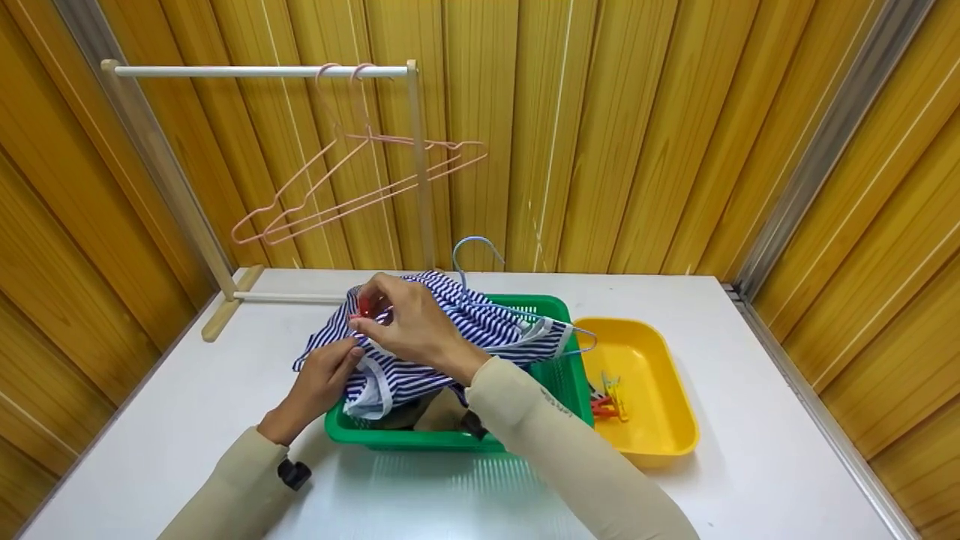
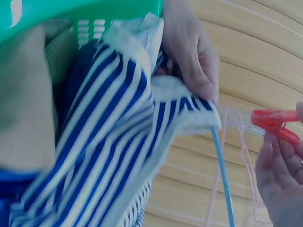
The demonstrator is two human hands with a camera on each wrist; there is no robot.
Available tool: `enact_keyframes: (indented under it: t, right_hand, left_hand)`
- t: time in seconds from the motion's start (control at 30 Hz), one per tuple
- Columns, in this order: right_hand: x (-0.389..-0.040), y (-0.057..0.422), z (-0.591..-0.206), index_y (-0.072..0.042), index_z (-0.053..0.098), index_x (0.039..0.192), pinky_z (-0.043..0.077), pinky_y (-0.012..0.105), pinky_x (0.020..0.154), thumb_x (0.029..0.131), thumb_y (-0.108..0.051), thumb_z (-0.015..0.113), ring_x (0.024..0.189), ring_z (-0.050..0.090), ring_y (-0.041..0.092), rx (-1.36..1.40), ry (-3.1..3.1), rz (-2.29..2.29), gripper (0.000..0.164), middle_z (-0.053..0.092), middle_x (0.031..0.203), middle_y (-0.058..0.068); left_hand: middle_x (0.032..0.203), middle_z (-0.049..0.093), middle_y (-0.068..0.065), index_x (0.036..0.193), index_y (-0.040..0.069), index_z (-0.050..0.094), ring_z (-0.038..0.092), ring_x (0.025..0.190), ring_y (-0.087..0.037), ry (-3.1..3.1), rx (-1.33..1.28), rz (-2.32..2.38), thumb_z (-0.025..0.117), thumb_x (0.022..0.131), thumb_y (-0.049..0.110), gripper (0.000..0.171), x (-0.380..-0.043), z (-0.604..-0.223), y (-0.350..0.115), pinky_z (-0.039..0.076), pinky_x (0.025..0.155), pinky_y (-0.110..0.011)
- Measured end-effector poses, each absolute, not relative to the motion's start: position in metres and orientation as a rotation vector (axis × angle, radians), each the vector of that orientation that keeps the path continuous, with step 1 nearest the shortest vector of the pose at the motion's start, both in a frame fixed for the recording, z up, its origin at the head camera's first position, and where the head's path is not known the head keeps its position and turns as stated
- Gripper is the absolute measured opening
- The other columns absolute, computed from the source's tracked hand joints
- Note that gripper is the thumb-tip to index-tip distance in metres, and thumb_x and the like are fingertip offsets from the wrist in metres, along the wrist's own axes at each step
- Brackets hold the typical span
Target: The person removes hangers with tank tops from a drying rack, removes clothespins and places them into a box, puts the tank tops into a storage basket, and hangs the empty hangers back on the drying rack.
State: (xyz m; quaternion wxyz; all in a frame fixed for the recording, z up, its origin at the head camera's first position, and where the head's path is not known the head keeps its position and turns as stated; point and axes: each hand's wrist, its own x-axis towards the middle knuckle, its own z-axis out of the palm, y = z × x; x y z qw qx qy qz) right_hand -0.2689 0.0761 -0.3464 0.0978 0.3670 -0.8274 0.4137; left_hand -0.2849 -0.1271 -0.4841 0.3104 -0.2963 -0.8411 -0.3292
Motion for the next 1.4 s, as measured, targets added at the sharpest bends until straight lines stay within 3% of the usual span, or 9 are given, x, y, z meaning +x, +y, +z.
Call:
enact_keyframes:
  t: [0.33, 0.53, 0.7, 1.0, 1.13, 1.27, 1.37, 1.4]
  right_hand:
    - [-0.250, 0.134, -0.331, -0.014, 0.066, 0.115, 0.060, 0.035, 0.073, 0.089, -0.023, 0.074, 0.088, 0.067, 0.015, 1.061, -2.367, 1.131, 0.029, 0.070, 0.101, 0.002]
    - [-0.238, 0.189, -0.329, -0.011, 0.067, 0.117, 0.056, 0.018, 0.072, 0.084, -0.006, 0.077, 0.086, 0.066, 0.008, 0.996, -2.239, 1.098, 0.035, 0.071, 0.099, 0.003]
    - [-0.230, 0.234, -0.331, -0.007, 0.066, 0.121, 0.053, 0.012, 0.074, 0.079, 0.007, 0.076, 0.088, 0.064, 0.005, 0.855, -2.199, 1.096, 0.045, 0.069, 0.097, 0.007]
    - [-0.239, 0.304, -0.357, -0.005, 0.062, 0.124, 0.047, 0.003, 0.075, 0.086, -0.010, 0.075, 0.091, 0.058, -0.008, 0.527, -2.374, 0.865, 0.041, 0.066, 0.102, 0.006]
    - [-0.248, 0.325, -0.378, -0.003, 0.059, 0.127, 0.044, 0.000, 0.071, 0.090, -0.018, 0.073, 0.093, 0.063, 0.009, 0.422, -2.506, 0.797, 0.042, 0.065, 0.105, 0.012]
    - [-0.254, 0.341, -0.398, -0.003, 0.054, 0.131, 0.057, 0.020, 0.073, 0.093, -0.023, 0.069, 0.095, 0.065, 0.034, 0.334, -2.652, 0.728, 0.046, 0.062, 0.110, 0.017]
    - [-0.257, 0.349, -0.409, -0.002, 0.052, 0.132, 0.060, 0.040, 0.074, 0.094, -0.025, 0.067, 0.098, 0.065, 0.039, 0.289, -2.751, 0.684, 0.047, 0.061, 0.113, 0.019]
    - [-0.257, 0.351, -0.412, -0.002, 0.052, 0.132, 0.060, 0.041, 0.075, 0.094, -0.026, 0.067, 0.099, 0.065, 0.039, 0.280, -2.783, 0.686, 0.047, 0.061, 0.113, 0.020]
  left_hand:
    - [0.068, 0.027, 0.009, 0.075, 0.010, 0.042, 0.026, 0.060, -0.002, -2.185, -0.798, -0.868, 0.053, 0.102, 0.022, 0.031, -0.287, -0.487, -0.128, 0.026, 0.057, -0.017]
    - [0.068, 0.027, 0.009, 0.075, 0.011, 0.042, 0.026, 0.060, -0.002, -2.181, -0.804, -0.871, 0.051, 0.103, 0.026, 0.033, -0.287, -0.488, -0.127, 0.025, 0.057, -0.016]
    - [0.068, 0.028, 0.009, 0.076, 0.010, 0.044, 0.028, 0.060, -0.003, -2.198, -0.799, -0.876, 0.054, 0.102, 0.022, 0.030, -0.286, -0.487, -0.127, 0.026, 0.057, -0.017]
    - [0.068, 0.031, 0.008, 0.077, 0.011, 0.046, 0.031, 0.061, -0.003, -2.206, -0.790, -0.875, 0.057, 0.099, 0.018, 0.026, -0.285, -0.485, -0.128, 0.028, 0.057, -0.017]
    - [0.068, 0.033, 0.007, 0.077, 0.012, 0.047, 0.032, 0.062, -0.003, -2.219, -0.785, -0.877, 0.056, 0.100, 0.020, 0.026, -0.285, -0.486, -0.129, 0.029, 0.057, -0.017]
    - [0.068, 0.033, 0.007, 0.078, 0.011, 0.047, 0.032, 0.062, -0.004, -2.228, -0.792, -0.880, 0.055, 0.100, 0.019, 0.026, -0.285, -0.485, -0.128, 0.029, 0.057, -0.018]
    - [0.069, 0.031, 0.007, 0.078, 0.010, 0.046, 0.032, 0.062, -0.004, -2.232, -0.792, -0.884, 0.056, 0.100, 0.019, 0.026, -0.285, -0.485, -0.128, 0.028, 0.057, -0.018]
    - [0.069, 0.030, 0.008, 0.077, 0.010, 0.046, 0.032, 0.062, -0.004, -2.235, -0.790, -0.884, 0.056, 0.100, 0.018, 0.026, -0.286, -0.485, -0.128, 0.028, 0.057, -0.018]
